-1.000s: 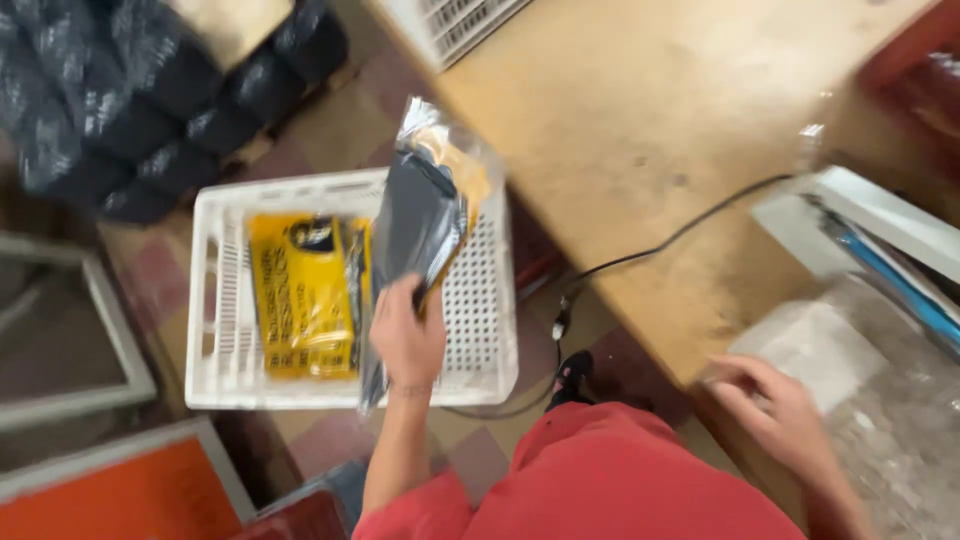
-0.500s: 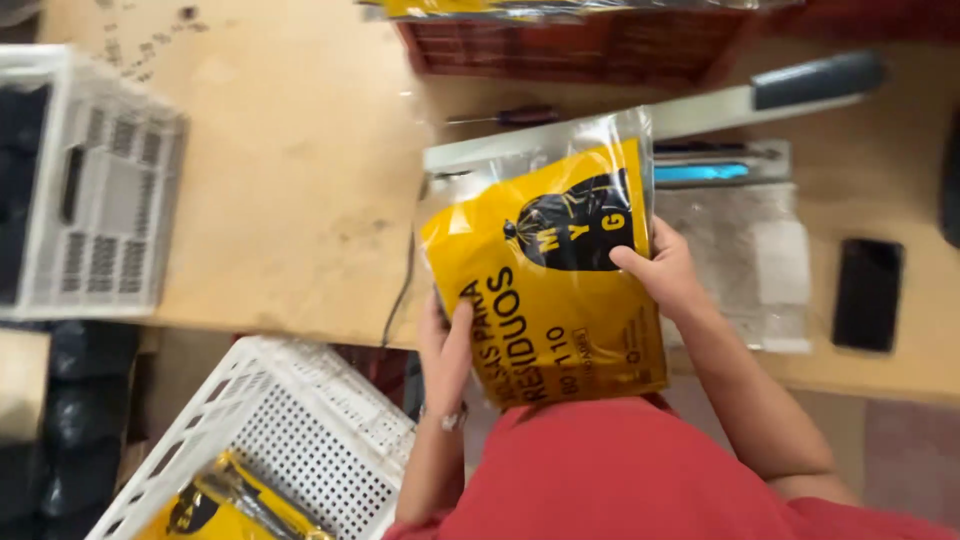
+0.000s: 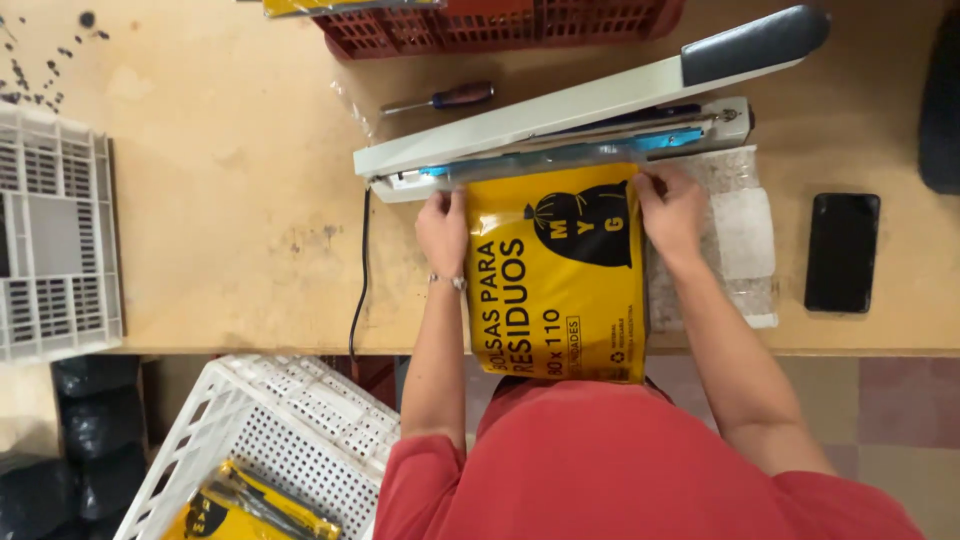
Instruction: Sealing yellow plastic bags using a manual heat sealer and stacking them on a workbench.
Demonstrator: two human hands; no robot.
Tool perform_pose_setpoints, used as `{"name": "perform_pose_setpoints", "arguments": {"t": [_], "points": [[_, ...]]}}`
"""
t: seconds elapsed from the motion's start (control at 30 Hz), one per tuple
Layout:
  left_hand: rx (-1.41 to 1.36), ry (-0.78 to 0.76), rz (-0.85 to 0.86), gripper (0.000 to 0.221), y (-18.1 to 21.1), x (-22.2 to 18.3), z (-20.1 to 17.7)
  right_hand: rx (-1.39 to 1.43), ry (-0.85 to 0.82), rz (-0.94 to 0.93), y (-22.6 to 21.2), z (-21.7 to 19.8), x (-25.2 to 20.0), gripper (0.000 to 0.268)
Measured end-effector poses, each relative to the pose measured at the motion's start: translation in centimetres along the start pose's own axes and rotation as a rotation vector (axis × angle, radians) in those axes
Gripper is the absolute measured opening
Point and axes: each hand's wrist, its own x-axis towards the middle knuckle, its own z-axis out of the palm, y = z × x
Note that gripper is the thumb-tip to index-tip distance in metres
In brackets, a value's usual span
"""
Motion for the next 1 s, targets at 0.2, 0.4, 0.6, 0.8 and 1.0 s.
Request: {"name": "perform_pose_setpoints", "arguments": {"t": [0.2,0.4,0.6,0.8,1.0], "points": [[-0.237,-0.028,-0.046,0.026,-1.2,0.7,0.2,-0.101,0.108,-0.083,1.5,1.2,1.0,0.008],[-0.249,-0.104,-0.054,0.010,-0.6,-0.9,-0.7,-0.137,0.174,-0.121,1.3,1.4,1.5,0.007],[-0.161,0.033,-0.137,0.015,-1.5,2.1,2.3,-0.173,0.200,-0.215,1.2,1.7,3.4,0.010],[-0.127,0.109,-0.142,0.017,-2.2,3.2,3.5,-0.213,0.183,-0.309,-0.4,2.1,4.5,0.018],[-0.135,0.121,-0.096,0.014,-1.0,2.5,3.1,-0.325,0.134,-0.423,-0.3,2.1,5.6,0.018]]}}
